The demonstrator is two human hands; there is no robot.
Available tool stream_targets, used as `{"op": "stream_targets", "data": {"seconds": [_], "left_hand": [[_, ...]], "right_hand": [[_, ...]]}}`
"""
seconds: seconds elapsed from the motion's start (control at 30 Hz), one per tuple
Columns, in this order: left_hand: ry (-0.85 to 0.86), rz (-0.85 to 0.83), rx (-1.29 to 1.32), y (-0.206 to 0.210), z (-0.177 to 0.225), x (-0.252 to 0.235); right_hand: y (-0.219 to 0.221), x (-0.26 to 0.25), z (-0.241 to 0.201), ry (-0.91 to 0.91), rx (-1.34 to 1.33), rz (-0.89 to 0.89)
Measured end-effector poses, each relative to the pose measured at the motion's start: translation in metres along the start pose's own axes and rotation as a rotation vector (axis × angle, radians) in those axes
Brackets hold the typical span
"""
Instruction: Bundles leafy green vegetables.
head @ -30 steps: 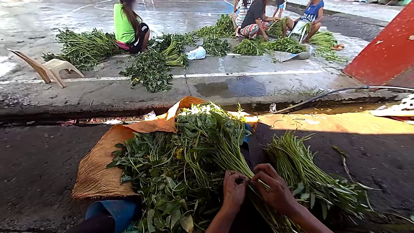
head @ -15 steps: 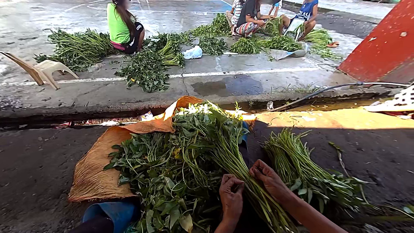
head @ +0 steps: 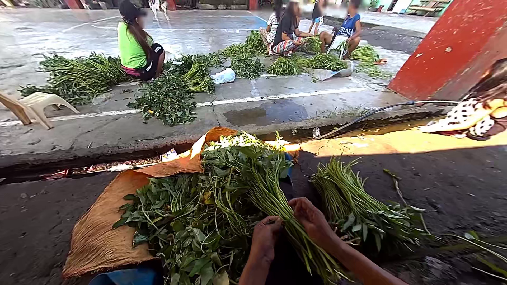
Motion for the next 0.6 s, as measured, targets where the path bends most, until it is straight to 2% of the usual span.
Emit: {"op": "stream_targets", "data": {"seconds": [0.07, 0.13, 0.3, 0.43, 0.6], "left_hand": [[-0.068, 0.01, 0.091, 0.005, 0.003, 0.007], [-0.085, -0.006, 0.128, 0.009, 0.001, 0.014], [-0.01, -0.043, 0.102, 0.004, -0.011, 0.01], [0.201, -0.067, 0.041, 0.003, -0.022, 0.011], [0.466, -0.017, -0.201, 0.004, -0.02, 0.008]], "right_hand": [[0.006, 0.007, -0.013, -0.289, 0.302, 0.006], [0.011, 0.011, -0.016, -0.448, 0.441, -0.004], [0.011, 0.004, -0.007, -0.326, 0.127, -0.048], [0.008, 0.001, -0.005, -0.227, 0.066, -0.007], [0.011, 0.001, 0.0, -0.176, -0.023, 0.064]]}}
Point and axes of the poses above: each hand's wrist, its own x-axis away from the middle knuckle, its own y-axis out of the palm, z = x × y, the point moved 3 cm from there along -x, towards the middle knuckle, and after that the axes turned 2 degrees about y, right-handed, at the moved point
